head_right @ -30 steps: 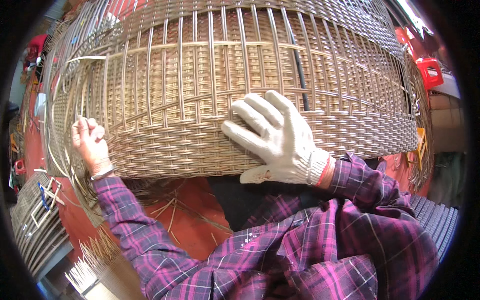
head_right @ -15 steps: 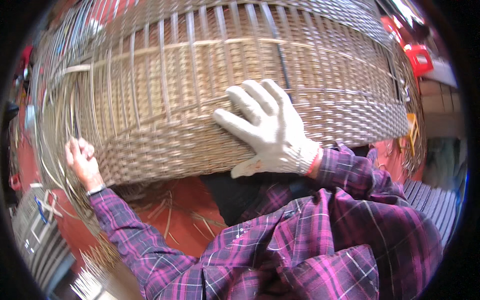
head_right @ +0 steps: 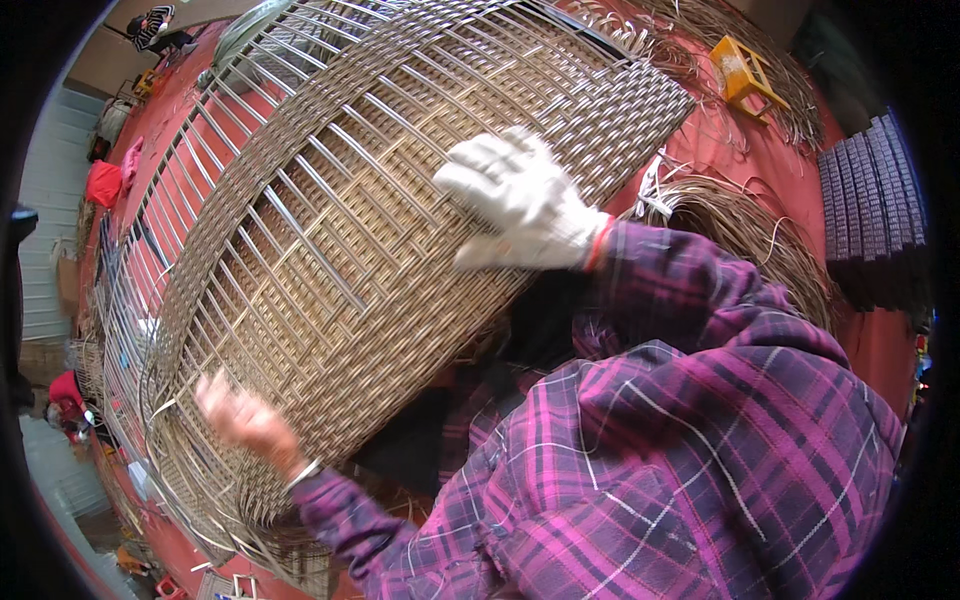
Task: The person weaves thin strips of natural fiber through the vertical ribs of a large basket frame. They repeatedly pull strips through the frame, adjust tension, and rotate the basket to continue weaving around its circumference.
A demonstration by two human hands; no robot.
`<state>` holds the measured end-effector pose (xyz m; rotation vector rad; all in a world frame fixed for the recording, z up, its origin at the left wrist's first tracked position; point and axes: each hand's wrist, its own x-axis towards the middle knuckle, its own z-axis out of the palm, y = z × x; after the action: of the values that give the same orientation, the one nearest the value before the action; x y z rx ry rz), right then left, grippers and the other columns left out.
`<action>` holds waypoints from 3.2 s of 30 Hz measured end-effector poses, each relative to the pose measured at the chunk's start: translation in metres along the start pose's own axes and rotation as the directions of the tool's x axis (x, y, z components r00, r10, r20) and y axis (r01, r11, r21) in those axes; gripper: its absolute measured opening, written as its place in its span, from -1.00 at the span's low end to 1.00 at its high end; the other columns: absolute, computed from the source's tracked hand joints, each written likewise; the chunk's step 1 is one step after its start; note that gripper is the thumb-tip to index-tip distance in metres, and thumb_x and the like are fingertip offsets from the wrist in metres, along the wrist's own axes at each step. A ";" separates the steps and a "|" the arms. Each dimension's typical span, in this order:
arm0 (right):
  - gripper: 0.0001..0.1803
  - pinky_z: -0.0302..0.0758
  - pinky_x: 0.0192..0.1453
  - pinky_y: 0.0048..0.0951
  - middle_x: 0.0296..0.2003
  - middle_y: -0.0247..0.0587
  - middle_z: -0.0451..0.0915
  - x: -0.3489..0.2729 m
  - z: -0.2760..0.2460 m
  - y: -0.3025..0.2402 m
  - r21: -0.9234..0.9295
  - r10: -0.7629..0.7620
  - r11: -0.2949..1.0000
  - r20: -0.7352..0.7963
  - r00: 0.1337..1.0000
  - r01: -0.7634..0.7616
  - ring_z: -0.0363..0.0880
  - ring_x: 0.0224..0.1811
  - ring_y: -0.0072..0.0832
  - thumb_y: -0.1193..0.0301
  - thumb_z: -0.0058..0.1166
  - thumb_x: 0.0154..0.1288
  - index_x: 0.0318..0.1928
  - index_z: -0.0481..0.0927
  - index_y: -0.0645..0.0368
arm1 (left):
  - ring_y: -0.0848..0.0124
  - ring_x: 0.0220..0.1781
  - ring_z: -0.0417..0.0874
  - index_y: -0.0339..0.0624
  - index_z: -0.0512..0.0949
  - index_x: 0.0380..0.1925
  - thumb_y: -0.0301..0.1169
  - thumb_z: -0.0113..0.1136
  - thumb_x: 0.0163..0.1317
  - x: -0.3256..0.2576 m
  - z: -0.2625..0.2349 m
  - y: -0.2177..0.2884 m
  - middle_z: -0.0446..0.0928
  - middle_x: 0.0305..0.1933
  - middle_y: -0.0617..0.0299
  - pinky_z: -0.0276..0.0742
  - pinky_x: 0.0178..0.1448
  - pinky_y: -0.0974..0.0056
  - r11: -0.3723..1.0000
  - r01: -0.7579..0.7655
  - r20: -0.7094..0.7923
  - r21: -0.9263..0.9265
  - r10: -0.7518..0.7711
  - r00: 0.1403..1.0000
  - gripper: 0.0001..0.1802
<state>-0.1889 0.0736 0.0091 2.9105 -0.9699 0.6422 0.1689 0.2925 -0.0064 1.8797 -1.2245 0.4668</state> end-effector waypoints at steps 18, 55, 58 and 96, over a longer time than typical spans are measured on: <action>-0.40 0.32 0.22 -0.05 -0.15 -0.33 0.52 -0.033 -0.029 0.071 0.199 0.010 0.980 -0.142 0.990 0.019 0.45 0.02 -0.29 -0.11 0.35 -0.12 -0.11 0.56 -0.07 | 0.17 0.02 0.37 -0.06 0.58 0.07 -0.24 0.28 0.17 -0.034 0.091 0.181 0.56 -0.15 0.25 0.12 0.23 -0.04 0.961 -0.278 0.616 0.000 0.219 0.757 -0.56; -0.64 0.57 0.08 -0.27 -0.08 -0.23 0.59 0.047 -0.048 0.375 -0.115 -0.358 0.921 0.122 0.926 0.371 0.56 0.03 -0.25 0.53 0.02 0.16 -0.01 0.55 -0.04 | 0.19 -0.29 0.49 -0.27 0.62 -0.24 -0.73 0.24 0.06 0.060 0.161 0.176 0.55 -0.38 0.12 0.44 -0.20 0.17 0.895 -0.445 0.447 -0.032 0.411 0.794 -0.75; -0.72 0.57 -0.18 -0.29 -0.39 -0.20 0.52 0.045 -0.054 0.380 -0.282 -0.337 0.891 0.113 0.935 0.356 0.58 -0.23 -0.21 0.43 0.10 0.08 -0.15 0.52 -0.12 | 0.20 -0.29 0.50 -0.28 0.61 -0.28 -0.71 0.20 0.09 0.068 0.157 0.177 0.51 -0.41 0.12 0.45 -0.20 0.18 0.897 -0.438 0.503 -0.066 0.409 0.762 -0.81; -0.66 0.54 0.00 -0.31 -0.02 -0.12 0.60 0.022 -0.026 0.400 0.408 -0.175 0.900 0.014 0.985 0.154 0.60 -0.10 -0.15 0.45 0.03 0.24 0.05 0.59 0.07 | 0.21 -0.04 0.48 -0.12 0.61 -0.23 -0.55 0.27 0.10 0.035 0.155 0.207 0.53 -0.24 0.23 0.25 0.15 0.02 0.866 -0.402 0.473 0.297 0.233 0.850 -0.80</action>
<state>-0.4132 -0.2590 -0.0067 3.3347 -0.6438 0.8547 -0.0168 0.1106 0.0164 2.1882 -1.8775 0.5259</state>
